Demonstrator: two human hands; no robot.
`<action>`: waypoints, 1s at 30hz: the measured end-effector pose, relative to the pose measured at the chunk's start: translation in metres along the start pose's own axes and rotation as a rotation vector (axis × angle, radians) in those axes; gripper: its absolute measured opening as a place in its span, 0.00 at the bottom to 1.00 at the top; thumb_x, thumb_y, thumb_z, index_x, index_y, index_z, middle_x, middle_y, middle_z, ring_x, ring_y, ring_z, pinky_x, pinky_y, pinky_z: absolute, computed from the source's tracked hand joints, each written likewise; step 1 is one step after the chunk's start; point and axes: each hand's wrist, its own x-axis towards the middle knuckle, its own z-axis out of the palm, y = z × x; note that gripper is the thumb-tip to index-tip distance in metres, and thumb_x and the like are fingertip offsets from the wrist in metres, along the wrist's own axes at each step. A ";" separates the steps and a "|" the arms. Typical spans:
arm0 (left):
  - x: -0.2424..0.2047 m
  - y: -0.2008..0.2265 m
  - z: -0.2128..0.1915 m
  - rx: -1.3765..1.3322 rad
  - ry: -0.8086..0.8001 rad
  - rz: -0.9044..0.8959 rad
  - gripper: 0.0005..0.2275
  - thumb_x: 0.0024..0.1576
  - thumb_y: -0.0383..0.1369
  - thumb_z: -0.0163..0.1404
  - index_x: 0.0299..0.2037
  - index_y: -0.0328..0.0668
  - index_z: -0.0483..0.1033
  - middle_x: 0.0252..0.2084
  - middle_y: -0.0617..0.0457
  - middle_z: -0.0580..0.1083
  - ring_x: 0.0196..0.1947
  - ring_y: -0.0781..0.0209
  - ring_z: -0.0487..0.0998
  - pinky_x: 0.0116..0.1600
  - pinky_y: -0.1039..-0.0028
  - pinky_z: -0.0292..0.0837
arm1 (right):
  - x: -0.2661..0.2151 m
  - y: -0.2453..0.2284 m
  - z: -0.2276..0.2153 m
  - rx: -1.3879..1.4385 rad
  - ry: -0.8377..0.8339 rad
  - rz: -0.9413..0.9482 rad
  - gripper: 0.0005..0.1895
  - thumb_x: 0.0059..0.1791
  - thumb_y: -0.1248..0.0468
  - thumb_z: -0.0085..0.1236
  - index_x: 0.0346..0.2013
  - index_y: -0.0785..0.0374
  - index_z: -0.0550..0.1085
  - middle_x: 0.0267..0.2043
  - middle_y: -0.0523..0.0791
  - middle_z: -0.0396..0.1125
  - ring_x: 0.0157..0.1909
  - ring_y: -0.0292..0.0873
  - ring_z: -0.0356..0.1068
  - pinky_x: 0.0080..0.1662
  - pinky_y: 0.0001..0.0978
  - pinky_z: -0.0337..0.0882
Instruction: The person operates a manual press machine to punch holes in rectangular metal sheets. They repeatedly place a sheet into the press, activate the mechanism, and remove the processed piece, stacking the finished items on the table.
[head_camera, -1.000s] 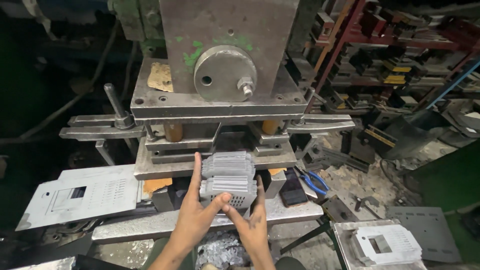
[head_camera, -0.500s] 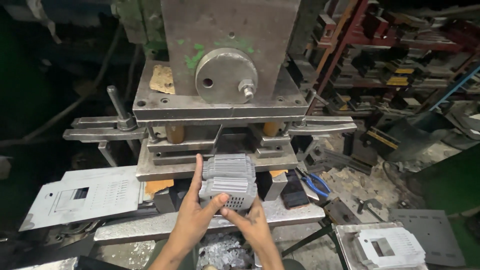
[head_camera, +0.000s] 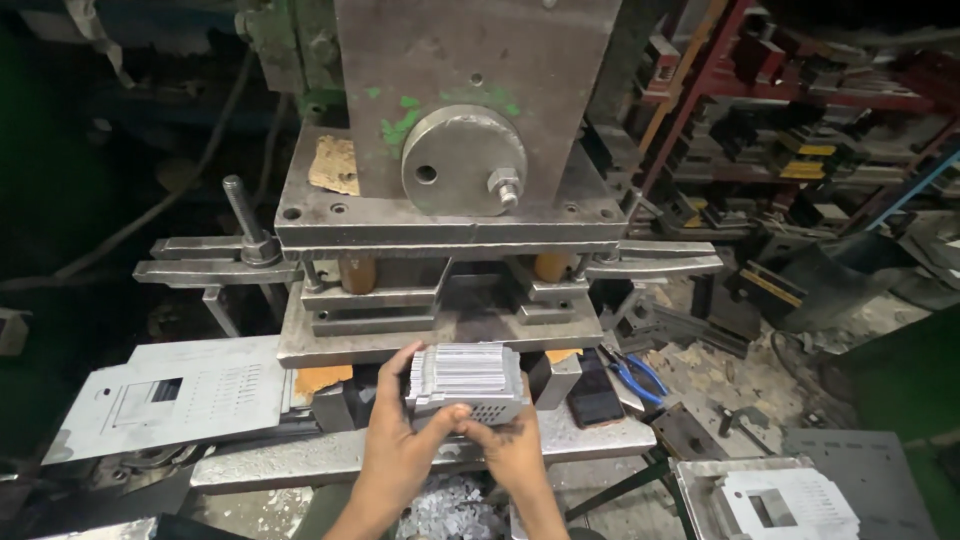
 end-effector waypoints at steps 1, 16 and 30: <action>0.005 0.007 -0.002 0.129 -0.015 -0.016 0.33 0.49 0.28 0.64 0.65 0.42 0.61 0.56 0.49 0.73 0.53 0.63 0.75 0.58 0.74 0.72 | 0.001 -0.002 -0.002 -0.035 -0.006 0.046 0.43 0.37 0.66 0.75 0.62 0.65 0.61 0.52 0.49 0.72 0.54 0.42 0.74 0.55 0.36 0.77; 0.023 -0.007 -0.006 -0.002 -0.185 -0.014 0.44 0.50 0.34 0.64 0.74 0.41 0.47 0.73 0.44 0.58 0.70 0.57 0.63 0.70 0.68 0.61 | 0.007 -0.041 0.015 -0.114 -0.033 0.249 0.34 0.41 0.67 0.69 0.60 0.69 0.68 0.52 0.51 0.74 0.52 0.44 0.75 0.54 0.36 0.75; 0.022 -0.006 -0.003 0.020 -0.144 -0.110 0.41 0.45 0.30 0.67 0.68 0.40 0.56 0.58 0.44 0.72 0.56 0.60 0.75 0.58 0.70 0.75 | 0.008 -0.017 -0.002 -0.183 -0.072 0.225 0.33 0.42 0.67 0.68 0.60 0.68 0.69 0.51 0.48 0.74 0.52 0.41 0.73 0.54 0.36 0.74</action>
